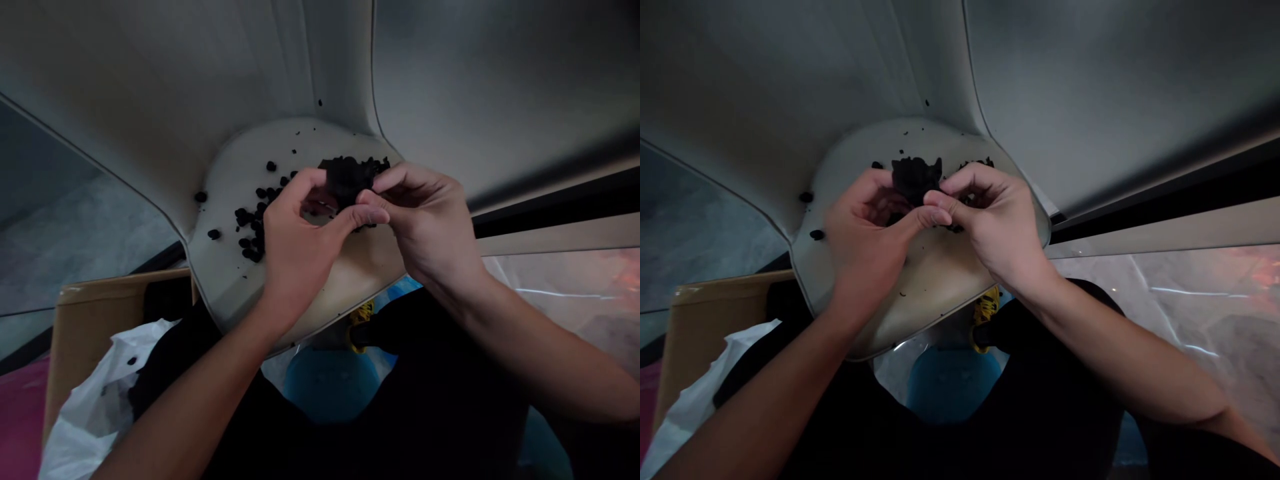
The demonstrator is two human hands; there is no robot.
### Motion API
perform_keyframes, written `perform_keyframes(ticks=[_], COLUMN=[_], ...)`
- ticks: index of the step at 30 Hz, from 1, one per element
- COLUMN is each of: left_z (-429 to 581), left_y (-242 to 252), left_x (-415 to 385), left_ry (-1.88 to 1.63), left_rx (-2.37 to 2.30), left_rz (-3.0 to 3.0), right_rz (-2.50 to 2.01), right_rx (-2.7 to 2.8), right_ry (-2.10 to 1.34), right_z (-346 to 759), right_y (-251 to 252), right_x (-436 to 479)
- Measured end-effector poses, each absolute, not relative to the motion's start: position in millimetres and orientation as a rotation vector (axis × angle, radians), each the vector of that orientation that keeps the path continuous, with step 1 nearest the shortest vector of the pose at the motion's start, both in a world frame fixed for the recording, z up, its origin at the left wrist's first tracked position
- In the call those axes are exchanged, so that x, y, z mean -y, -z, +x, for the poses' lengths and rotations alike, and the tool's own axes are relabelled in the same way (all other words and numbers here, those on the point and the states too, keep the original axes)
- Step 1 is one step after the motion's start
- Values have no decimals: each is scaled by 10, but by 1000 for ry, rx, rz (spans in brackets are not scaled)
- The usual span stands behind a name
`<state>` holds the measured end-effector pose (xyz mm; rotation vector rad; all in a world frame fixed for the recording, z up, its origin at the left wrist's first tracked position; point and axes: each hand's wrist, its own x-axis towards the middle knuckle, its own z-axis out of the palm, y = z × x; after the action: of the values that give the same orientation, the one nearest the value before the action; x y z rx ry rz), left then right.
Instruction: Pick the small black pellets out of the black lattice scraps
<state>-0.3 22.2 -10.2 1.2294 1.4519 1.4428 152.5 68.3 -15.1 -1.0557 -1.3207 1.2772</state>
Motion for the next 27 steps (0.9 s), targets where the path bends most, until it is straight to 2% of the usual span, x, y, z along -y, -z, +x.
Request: perform_keyframes(ticks=[9,20,27], left_z=[-34,-334,-302], left_y=[22,39,28], left_x=[-252,-236,-266], left_ry=[-1356,-1176,-1248], left_rx=[-1288,-1000,-1262], left_rz=[1234,1276,1279], right_rz=[-1000,-957,-848], right_rx=[1511,1435,1415], right_ry=[-1100,-1339,-1259], right_z=[1602,1682,1708], right_y=[112,90,63], right_x=[-671,-799,-769])
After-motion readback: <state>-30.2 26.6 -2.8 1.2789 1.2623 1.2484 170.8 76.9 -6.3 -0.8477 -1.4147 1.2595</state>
